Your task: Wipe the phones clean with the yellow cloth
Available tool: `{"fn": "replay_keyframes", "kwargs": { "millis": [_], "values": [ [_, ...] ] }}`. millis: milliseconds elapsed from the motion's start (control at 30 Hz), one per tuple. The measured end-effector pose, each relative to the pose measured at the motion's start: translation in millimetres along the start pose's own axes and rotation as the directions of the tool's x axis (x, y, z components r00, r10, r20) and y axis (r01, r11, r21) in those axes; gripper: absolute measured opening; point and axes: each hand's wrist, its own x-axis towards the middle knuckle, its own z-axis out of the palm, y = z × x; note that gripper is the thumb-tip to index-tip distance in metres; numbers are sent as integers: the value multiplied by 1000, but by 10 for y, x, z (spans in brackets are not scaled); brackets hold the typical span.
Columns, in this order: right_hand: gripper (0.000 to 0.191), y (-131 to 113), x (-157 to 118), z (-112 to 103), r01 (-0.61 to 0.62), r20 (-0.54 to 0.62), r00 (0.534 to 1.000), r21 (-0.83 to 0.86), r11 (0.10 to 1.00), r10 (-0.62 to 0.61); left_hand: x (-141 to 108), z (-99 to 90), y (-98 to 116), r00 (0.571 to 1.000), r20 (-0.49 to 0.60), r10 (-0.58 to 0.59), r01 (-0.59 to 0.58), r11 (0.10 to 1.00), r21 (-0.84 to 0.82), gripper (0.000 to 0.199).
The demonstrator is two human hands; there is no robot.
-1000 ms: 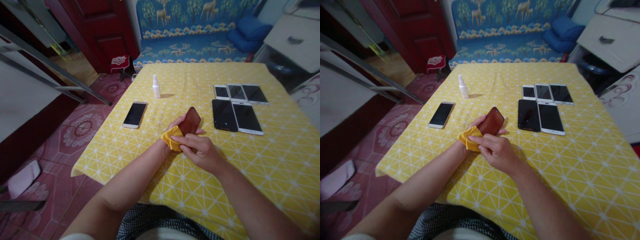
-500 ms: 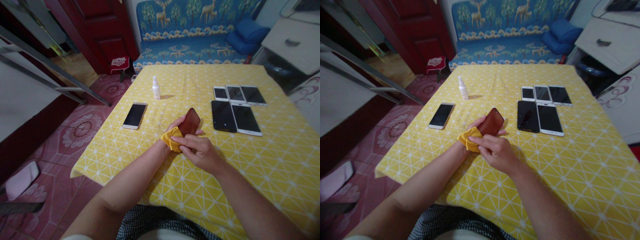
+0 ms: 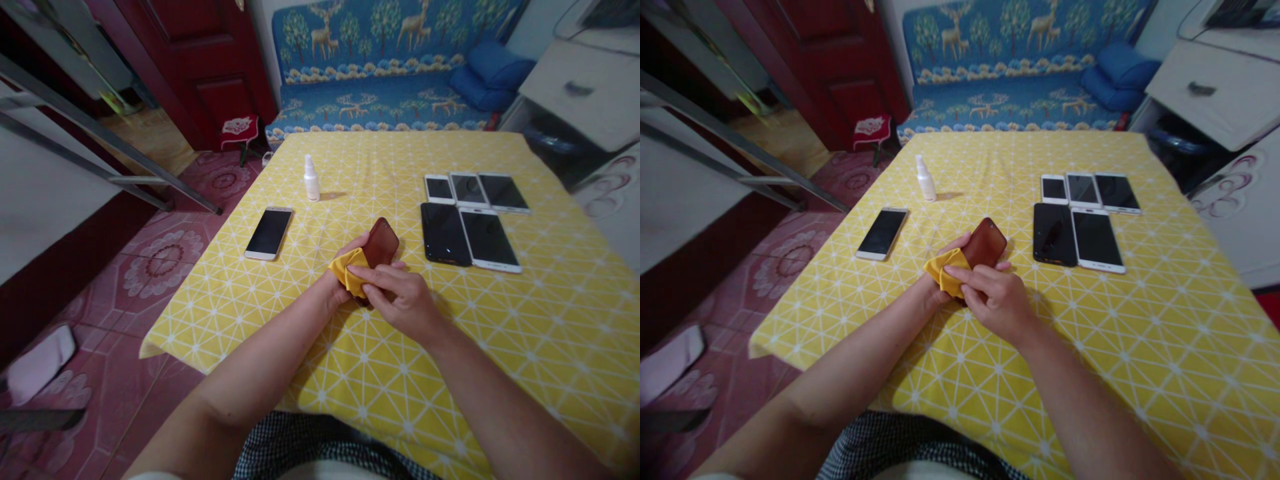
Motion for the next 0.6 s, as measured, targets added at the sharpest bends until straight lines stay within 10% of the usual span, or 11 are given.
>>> {"fn": "replay_keyframes", "kwargs": {
  "millis": [600],
  "values": [
    [40, 45, 11, -20, -159, -102, 983, -54, 986, 153, 71, -80, -8, 996, -67, 61, -63, 998, -24, 33]
  ]
}}
